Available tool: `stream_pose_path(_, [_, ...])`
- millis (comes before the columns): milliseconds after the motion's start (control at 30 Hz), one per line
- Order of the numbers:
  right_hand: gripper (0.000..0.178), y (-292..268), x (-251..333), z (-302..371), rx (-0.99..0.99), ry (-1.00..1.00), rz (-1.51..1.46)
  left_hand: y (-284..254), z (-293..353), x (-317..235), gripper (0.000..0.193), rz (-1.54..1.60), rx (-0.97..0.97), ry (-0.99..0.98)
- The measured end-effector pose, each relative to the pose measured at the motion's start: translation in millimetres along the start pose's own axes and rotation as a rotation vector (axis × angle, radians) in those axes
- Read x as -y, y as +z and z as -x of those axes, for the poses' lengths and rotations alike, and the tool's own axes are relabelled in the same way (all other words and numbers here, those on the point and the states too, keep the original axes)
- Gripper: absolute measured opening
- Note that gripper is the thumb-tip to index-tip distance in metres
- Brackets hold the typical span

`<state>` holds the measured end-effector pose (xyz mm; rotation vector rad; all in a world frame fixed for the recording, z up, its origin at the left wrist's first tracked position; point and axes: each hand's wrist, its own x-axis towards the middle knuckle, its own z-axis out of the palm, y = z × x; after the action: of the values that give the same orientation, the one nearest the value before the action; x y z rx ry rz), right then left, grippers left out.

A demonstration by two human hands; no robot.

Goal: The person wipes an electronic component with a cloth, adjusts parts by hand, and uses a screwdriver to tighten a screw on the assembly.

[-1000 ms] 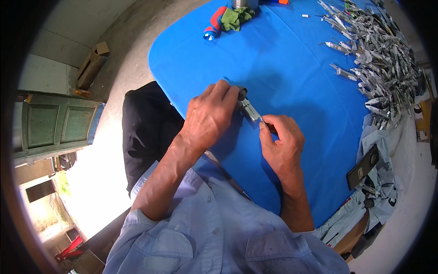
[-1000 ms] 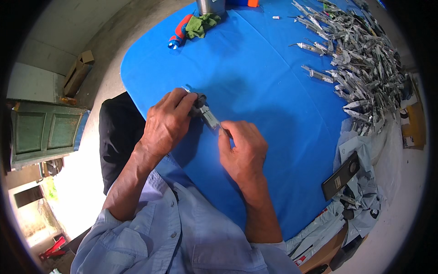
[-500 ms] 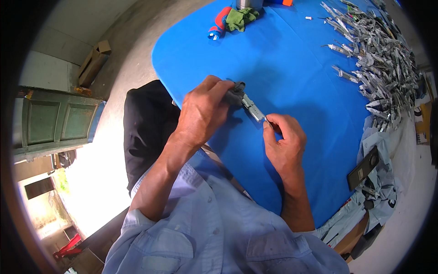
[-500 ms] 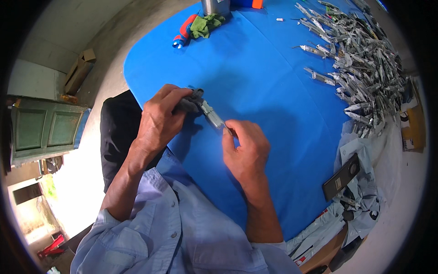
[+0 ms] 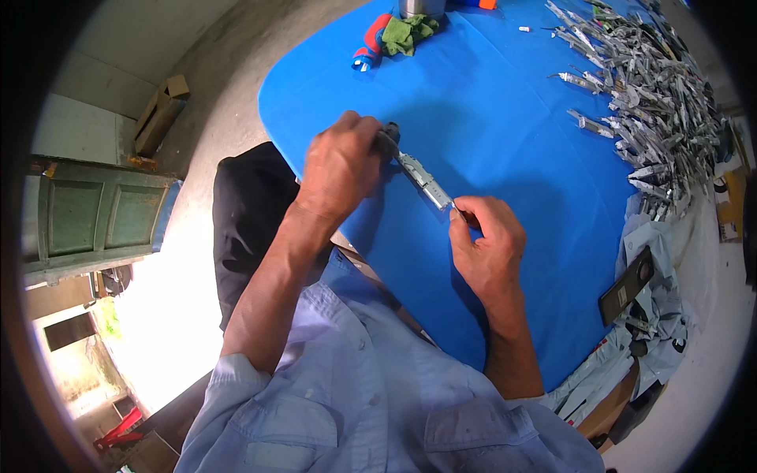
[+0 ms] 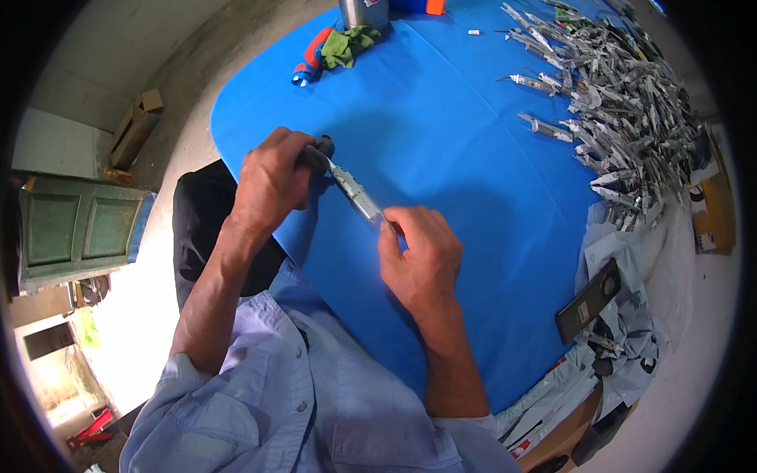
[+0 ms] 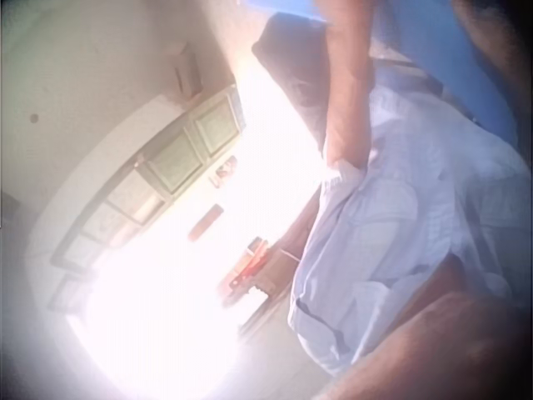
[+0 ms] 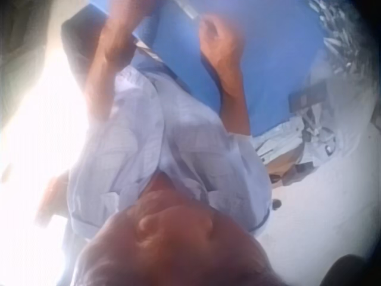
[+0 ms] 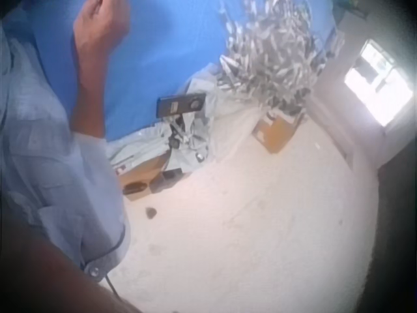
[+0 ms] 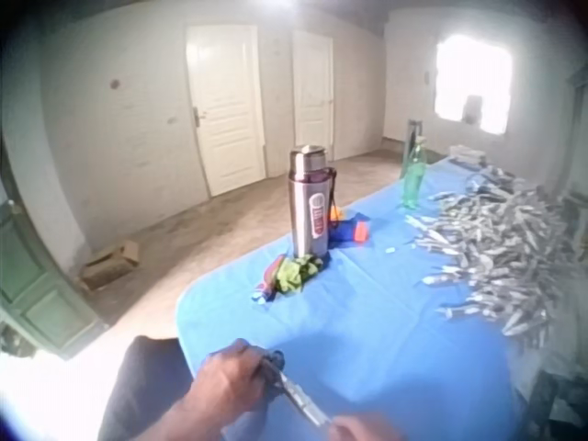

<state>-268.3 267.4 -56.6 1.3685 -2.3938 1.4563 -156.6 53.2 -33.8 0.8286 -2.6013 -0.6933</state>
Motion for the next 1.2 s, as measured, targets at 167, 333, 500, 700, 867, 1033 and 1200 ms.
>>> stream_pose_path(167, [0.012, 4, -1, 2, -0.025, 0.01, -0.016, -16, 6, -1, 0.035, 0.126, -0.108, 0.003])
stream_pose_path(333, [0.012, 3, -2, 1, -0.016, 0.001, -0.027, 2, 20, -14, 0.039, 0.022, -0.015, 0.187])
stream_pose_path(500, [0.012, 1, 0, 0, 0.0, -0.001, -0.016, 0, 9, -13, 0.031, -0.13, 0.015, 0.175])
stream_pose_path(700, [0.011, 0, 1, 0, -0.014, 0.004, -0.028, -6, -11, 10, 0.029, -0.055, -0.021, 0.019])
stream_pose_path(867, [0.011, 4, -1, 2, -0.018, 0.045, -0.04, -24, -1, 9, 0.026, 0.123, -0.052, -0.073])
stream_pose_path(1033, [0.011, 1, 0, 1, -0.006, 0.046, -0.024, -7, 17, -16, 0.037, 0.059, 0.016, 0.124])
stream_pose_path(1200, [0.011, 0, 0, 1, -0.01, 0.023, -0.032, -2, 10, -10, 0.033, -0.161, 0.009, 0.118])
